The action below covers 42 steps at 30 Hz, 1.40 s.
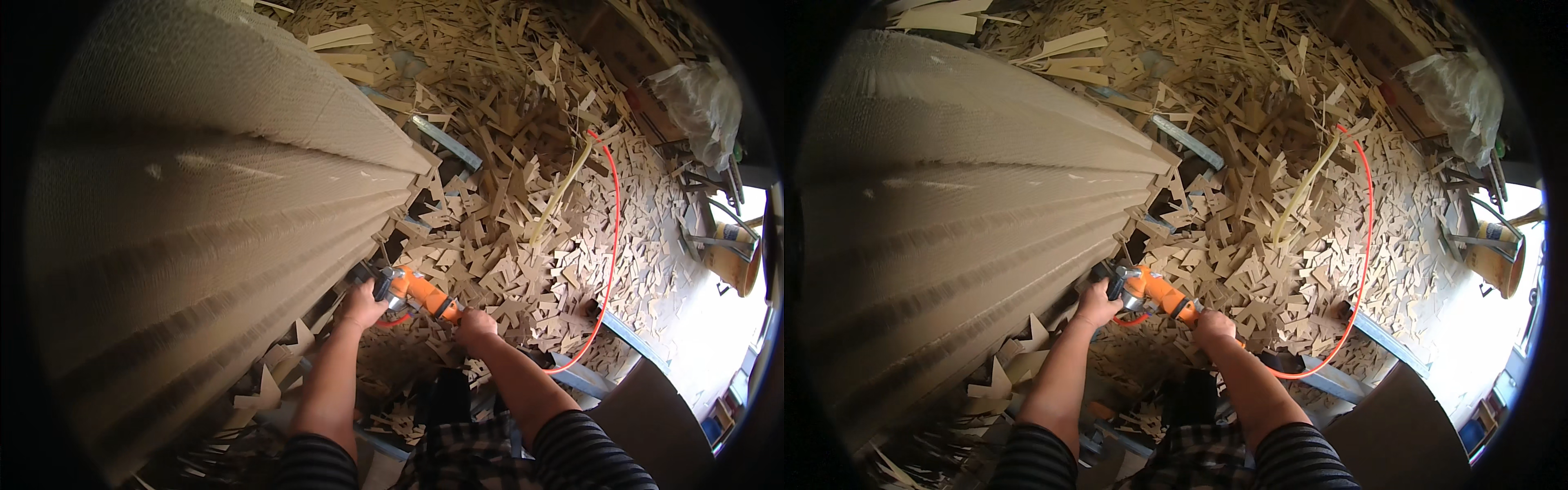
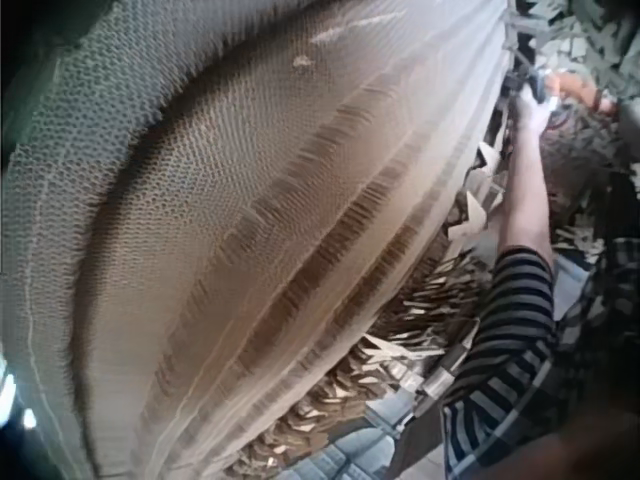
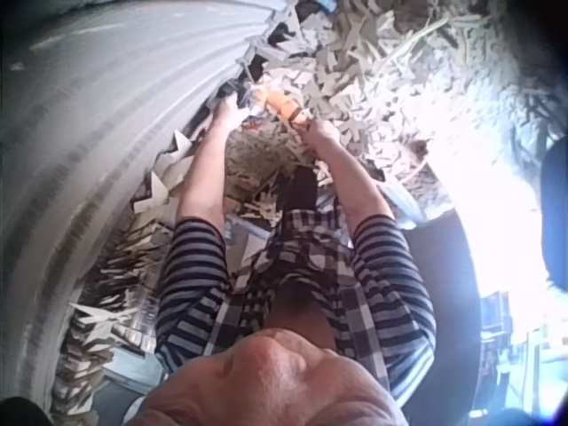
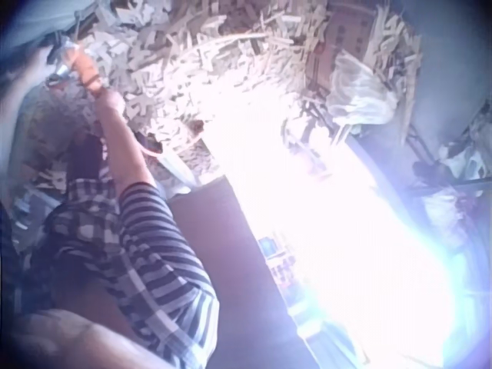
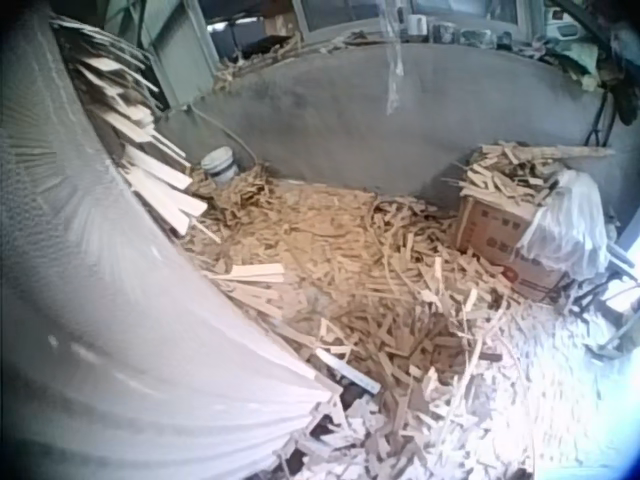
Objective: The person uses a handheld orange cutting tool to slice through a stack of corrugated cardboard sheets. They repeatedly guide the tool along the edges, creating long strips and accumulating cardboard debris on the floor.
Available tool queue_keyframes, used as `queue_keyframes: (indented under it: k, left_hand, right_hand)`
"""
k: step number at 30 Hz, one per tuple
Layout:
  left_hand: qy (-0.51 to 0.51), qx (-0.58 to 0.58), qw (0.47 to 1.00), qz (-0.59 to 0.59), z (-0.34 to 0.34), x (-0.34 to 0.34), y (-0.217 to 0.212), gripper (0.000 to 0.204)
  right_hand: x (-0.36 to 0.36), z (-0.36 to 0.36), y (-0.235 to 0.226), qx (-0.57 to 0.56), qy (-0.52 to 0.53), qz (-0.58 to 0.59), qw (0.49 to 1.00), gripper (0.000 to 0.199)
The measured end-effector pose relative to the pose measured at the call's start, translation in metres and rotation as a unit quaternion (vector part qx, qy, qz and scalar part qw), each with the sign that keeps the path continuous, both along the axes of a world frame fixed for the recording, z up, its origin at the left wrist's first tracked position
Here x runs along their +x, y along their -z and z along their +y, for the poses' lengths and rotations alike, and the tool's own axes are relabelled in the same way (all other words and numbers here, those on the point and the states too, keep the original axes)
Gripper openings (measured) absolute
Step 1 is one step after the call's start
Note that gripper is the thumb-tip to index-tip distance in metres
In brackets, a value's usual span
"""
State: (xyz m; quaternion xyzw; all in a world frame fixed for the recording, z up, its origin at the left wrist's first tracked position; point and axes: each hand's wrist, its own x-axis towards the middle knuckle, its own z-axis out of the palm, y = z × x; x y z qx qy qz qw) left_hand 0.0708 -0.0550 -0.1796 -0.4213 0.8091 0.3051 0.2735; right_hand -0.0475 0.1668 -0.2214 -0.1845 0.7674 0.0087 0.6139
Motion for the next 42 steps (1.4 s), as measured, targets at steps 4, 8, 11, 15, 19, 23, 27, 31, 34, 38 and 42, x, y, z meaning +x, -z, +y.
queue_keyframes:
  k: [4, 8, 11, 15, 19, 23, 27, 31, 34, 38, 42]
  left_hand:
    - [-0.048, -0.005, 0.999, 0.016, 0.020, 0.006, 0.014, 0.036]
    - [-0.057, -0.011, 0.998, 0.022, 0.021, 0.011, 0.020, 0.035]
    - [-0.054, -0.022, 0.998, 0.004, 0.017, 0.012, 0.009, 0.034]
    - [-0.056, 0.036, 0.996, -0.057, 0.049, 0.008, -0.012, 0.030]
    - [-0.079, 0.101, 0.991, -0.032, 0.113, 0.002, -0.062, 0.027]
    - [-0.070, 0.134, 0.988, 0.032, 0.148, -0.017, -0.156, 0.024]
    - [-0.053, 0.126, 0.987, 0.090, 0.157, -0.043, -0.307, 0.047]
    - [-0.055, 0.112, 0.976, 0.178, 0.164, -0.040, -0.427, 0.050]
    - [-0.018, 0.018, 0.975, 0.222, 0.175, -0.029, -0.491, 0.036]
    - [0.001, 0.010, 0.932, 0.363, 0.178, -0.021, -0.592, 0.026]
    - [0.045, -0.003, 0.864, 0.502, 0.184, 0.007, -0.685, 0.028]
  right_hand:
    - [-0.012, -0.003, 0.030, 0.004, -0.028, 0.016, 0.999, 0.037]
    - [-0.010, 0.001, 0.038, -0.031, -0.014, 0.028, 0.999, 0.028]
    - [0.011, 0.012, 0.016, -0.012, 0.022, 0.025, 0.999, 0.029]
    - [0.006, 0.054, -0.046, 0.036, 0.005, -0.021, 0.999, 0.032]
    - [-0.005, 0.119, -0.099, 0.048, -0.016, 0.007, 0.999, 0.031]
    - [-0.027, 0.154, -0.173, 0.022, -0.048, 0.009, 0.999, 0.031]
    - [-0.041, 0.172, -0.251, -0.058, -0.070, 0.009, 0.996, 0.034]
    - [-0.057, 0.161, -0.341, -0.194, -0.089, 0.059, 0.975, 0.046]
    - [-0.071, 0.146, -0.392, -0.256, -0.086, 0.078, 0.960, 0.041]
    - [-0.076, 0.123, -0.484, -0.341, -0.043, 0.069, 0.937, 0.038]
    - [-0.057, 0.114, -0.571, -0.410, -0.013, 0.069, 0.910, 0.036]
